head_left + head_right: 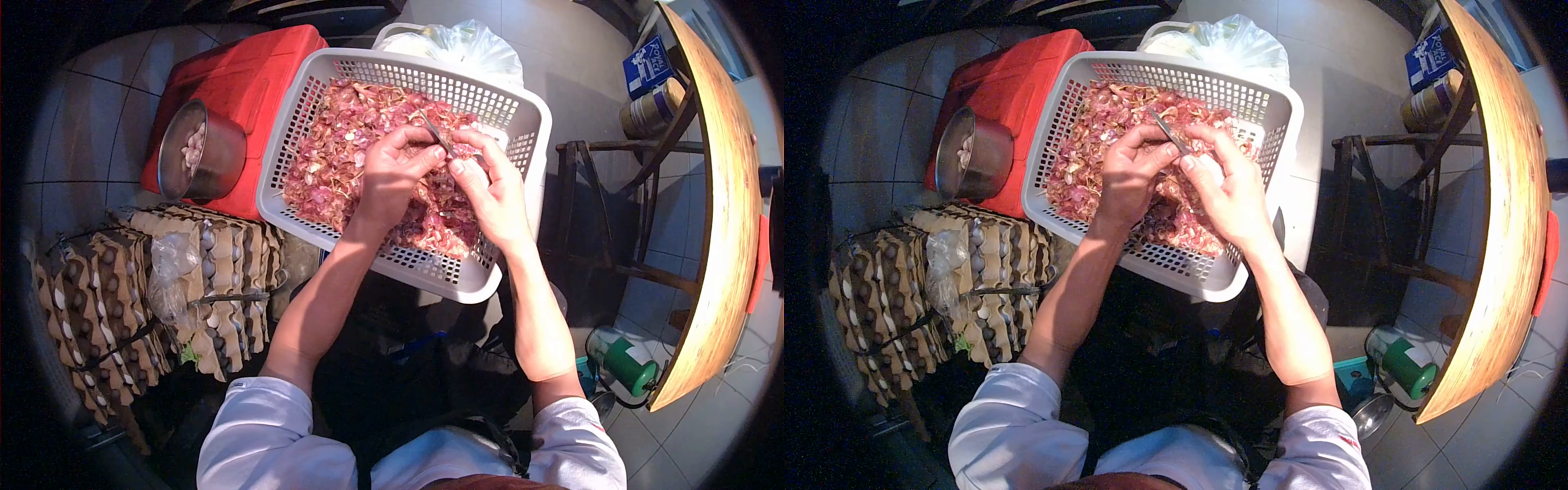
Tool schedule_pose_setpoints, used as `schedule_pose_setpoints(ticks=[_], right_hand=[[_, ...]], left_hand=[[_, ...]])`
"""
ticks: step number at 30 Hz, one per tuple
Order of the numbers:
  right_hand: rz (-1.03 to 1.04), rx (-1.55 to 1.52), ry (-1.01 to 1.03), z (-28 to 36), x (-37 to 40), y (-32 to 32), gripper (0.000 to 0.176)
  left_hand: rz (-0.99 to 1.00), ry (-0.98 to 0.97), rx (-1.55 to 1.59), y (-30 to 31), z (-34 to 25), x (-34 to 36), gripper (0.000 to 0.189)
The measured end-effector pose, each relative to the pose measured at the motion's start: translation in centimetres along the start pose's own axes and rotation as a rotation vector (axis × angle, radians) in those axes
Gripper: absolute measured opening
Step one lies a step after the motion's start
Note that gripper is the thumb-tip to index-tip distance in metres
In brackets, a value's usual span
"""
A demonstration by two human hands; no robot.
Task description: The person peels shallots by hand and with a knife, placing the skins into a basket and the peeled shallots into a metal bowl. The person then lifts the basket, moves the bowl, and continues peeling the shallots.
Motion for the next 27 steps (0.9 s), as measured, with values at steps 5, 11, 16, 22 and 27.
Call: schedule_pose_setpoints(ticks=[5,11,16,22,27], right_hand=[[-0.039,-0.091,-0.038,-0.3,0.2,-0.6,0.024],[0.013,-0.516,-0.248,-0.1,0.2,-0.4,0.023],[-0.029,-0.632,-0.28,-0.6,0.1,-0.5,0.024],[-0.046,-0.436,-0.203,-0.2,0.1,-0.3,0.028],[-0.005,-0.067,-0.124,0.1,0.3,-0.6,0.033]], left_hand=[[-0.037,-0.102,-0.248,-0.1,0.2,0.1,0.016],[-0.018,0.0,0.0,-0.6,0.1,0.1,0.018],[0.034,0.035,0.26,-0.3,0.7,-0.1,0.024],[0.005,0.015,0.407,-0.5,0.2,-0.3,0.026],[0.059,-0.004,0.404,0.2,1.0,-0.3,0.028]])
Point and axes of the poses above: each hand's wrist, its own x-axis away from the middle knuckle, its own y-axis out of the back of the hand, z = x × y, the point moved 2 cm from there along -x, towards the middle knuckle, and after that the axes turned 6 degrees about z, right-handed, at the moved point
